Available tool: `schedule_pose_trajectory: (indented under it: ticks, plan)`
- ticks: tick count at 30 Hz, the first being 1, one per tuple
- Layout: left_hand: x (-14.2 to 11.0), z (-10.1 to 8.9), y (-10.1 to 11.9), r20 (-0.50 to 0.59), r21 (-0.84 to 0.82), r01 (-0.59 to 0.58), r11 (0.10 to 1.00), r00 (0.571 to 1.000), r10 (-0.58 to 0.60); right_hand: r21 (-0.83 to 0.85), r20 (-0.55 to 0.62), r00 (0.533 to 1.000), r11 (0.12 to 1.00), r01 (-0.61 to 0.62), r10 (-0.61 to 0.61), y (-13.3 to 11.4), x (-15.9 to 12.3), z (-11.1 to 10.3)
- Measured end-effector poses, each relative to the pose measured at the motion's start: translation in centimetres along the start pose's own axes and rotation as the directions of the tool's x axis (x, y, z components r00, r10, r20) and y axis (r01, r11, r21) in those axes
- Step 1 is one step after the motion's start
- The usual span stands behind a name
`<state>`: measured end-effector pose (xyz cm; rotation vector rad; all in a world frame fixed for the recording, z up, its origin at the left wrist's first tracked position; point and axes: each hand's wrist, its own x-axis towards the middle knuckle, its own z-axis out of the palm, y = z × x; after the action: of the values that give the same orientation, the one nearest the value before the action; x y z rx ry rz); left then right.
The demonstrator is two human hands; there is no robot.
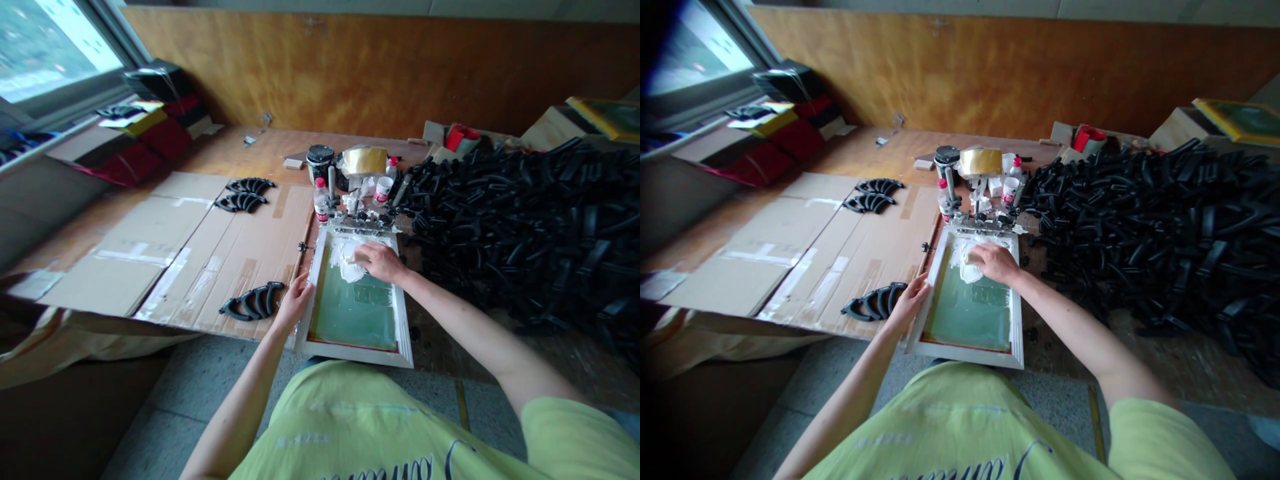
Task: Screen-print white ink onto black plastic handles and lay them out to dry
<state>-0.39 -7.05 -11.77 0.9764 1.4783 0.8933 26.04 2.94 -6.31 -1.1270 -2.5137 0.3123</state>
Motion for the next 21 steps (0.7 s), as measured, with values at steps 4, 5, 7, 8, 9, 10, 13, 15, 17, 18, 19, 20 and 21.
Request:
schedule_pose_trajectory:
  ticks: [4,5,7,8,9,10,13,15,17,18,19,20,21]
  plan:
    - [-1.1,-0.7,3.8,-0.034,-0.029,-0.072,0.997,0.997,0.071,-0.047,-0.148,0.968,0.976,-0.214,0.205,2.7,4.6,-2.4]
    - [-1.2,-0.9,5.0,-0.030,-0.045,-0.080,0.996,0.996,0.078,-0.045,-0.200,0.950,0.967,-0.252,0.238,3.7,5.0,-3.2]
    - [-1.1,-0.9,7.4,-0.005,-0.092,-0.082,0.992,0.997,0.082,-0.011,-0.316,0.891,0.938,-0.348,0.327,6.2,4.1,-4.6]
    - [-0.8,-0.7,8.7,-0.015,-0.137,-0.103,0.985,0.995,0.102,0.016,-0.362,0.844,0.908,-0.419,0.396,7.3,3.1,-5.1]
    - [-0.3,-0.5,9.9,-0.039,-0.193,-0.152,0.969,0.988,0.147,0.043,-0.381,0.796,0.869,-0.493,0.470,8.3,1.8,-5.2]
    - [0.2,-0.2,11.1,-0.076,-0.249,-0.222,0.943,0.975,0.209,0.064,-0.377,0.755,0.829,-0.556,0.536,9.0,0.3,-5.1]
    - [1.9,0.8,13.9,-0.133,-0.351,-0.355,0.866,0.935,0.329,0.083,-0.263,0.762,0.801,-0.593,0.592,9.2,-3.7,-2.4]
    - [2.6,1.6,14.2,-0.165,-0.371,-0.362,0.855,0.932,0.323,0.068,-0.158,0.866,0.880,-0.471,0.475,7.8,-5.2,0.4]
    - [2.6,2.6,12.8,-0.227,-0.406,-0.341,0.848,0.936,0.268,0.019,-0.069,0.947,0.949,-0.314,0.314,5.6,-5.9,2.6]
    - [2.2,3.3,11.6,-0.205,-0.422,-0.289,0.859,0.954,0.220,-0.014,-0.041,0.965,0.966,-0.259,0.258,4.4,-5.9,3.3]
    - [1.7,4.1,10.0,-0.135,-0.431,-0.192,0.882,0.980,0.147,-0.048,-0.039,0.971,0.970,-0.239,0.238,3.0,-6.0,3.8]
    - [0.9,4.9,8.3,-0.012,-0.418,-0.050,0.907,0.999,0.050,-0.076,-0.061,0.967,0.965,-0.252,0.248,1.4,-5.9,4.0]
    - [0.0,5.7,6.6,0.134,-0.374,0.115,0.920,0.989,-0.069,-0.091,-0.089,0.962,0.960,-0.264,0.257,-0.2,-5.9,4.2]
